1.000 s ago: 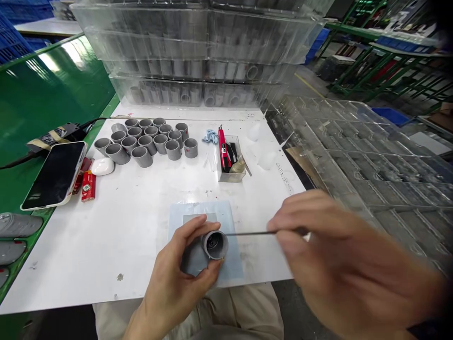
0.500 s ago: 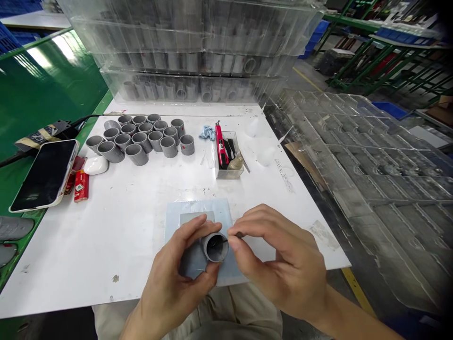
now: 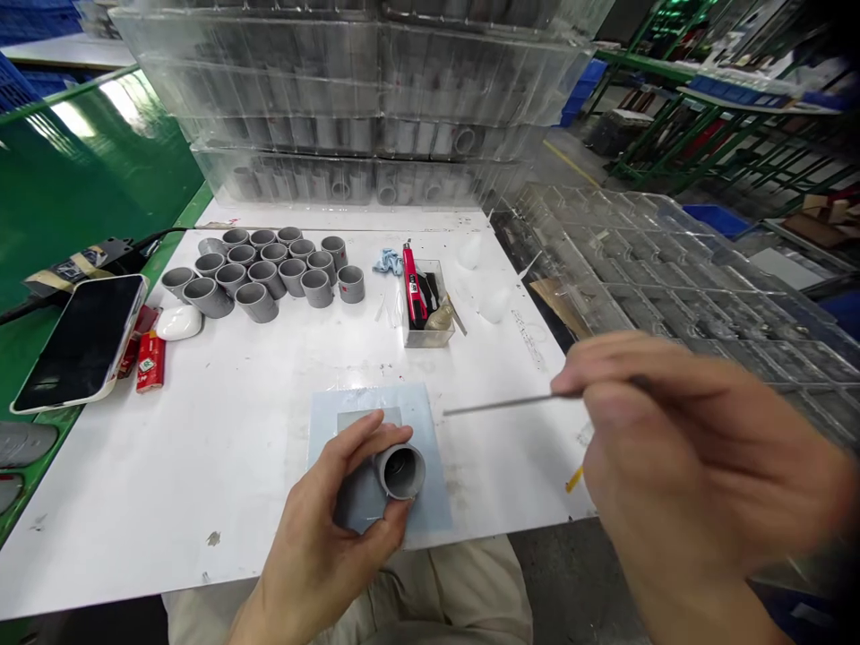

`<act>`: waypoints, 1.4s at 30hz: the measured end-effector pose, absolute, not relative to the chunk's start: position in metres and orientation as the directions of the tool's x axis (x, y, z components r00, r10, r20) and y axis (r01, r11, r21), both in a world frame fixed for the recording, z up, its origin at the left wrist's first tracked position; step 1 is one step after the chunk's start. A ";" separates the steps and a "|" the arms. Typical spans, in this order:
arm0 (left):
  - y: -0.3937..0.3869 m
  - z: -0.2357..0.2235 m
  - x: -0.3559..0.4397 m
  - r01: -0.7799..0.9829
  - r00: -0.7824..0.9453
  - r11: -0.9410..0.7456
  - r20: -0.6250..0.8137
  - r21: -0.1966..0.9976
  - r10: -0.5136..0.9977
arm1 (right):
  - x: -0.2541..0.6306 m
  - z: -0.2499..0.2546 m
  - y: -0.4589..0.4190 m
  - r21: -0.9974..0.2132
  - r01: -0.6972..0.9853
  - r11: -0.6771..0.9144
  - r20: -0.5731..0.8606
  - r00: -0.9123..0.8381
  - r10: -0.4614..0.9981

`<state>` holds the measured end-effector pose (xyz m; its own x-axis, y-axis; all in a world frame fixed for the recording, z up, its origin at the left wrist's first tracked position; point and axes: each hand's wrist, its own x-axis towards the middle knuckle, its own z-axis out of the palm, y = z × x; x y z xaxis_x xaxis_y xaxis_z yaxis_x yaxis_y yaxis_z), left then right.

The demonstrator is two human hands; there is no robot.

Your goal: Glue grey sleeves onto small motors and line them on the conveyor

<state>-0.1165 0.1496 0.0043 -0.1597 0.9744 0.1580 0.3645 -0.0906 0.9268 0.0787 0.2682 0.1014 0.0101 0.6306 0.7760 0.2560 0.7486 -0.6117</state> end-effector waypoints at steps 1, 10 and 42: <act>0.149 0.004 -0.116 0.355 -0.173 -0.078 0.147 0.932 0.974 | 0.079 0.103 0.278 -0.575 0.320 0.753 0.804 0.054 0.592; 0.153 0.013 -0.107 0.238 -0.304 0.039 0.036 0.971 0.952 | 0.070 0.098 0.343 -0.435 0.540 0.721 0.834 -0.060 0.549; 0.045 0.037 -0.169 0.173 -0.651 0.304 -0.123 0.937 0.749 | 0.096 0.008 0.254 -0.657 0.585 0.476 0.324 -0.352 0.878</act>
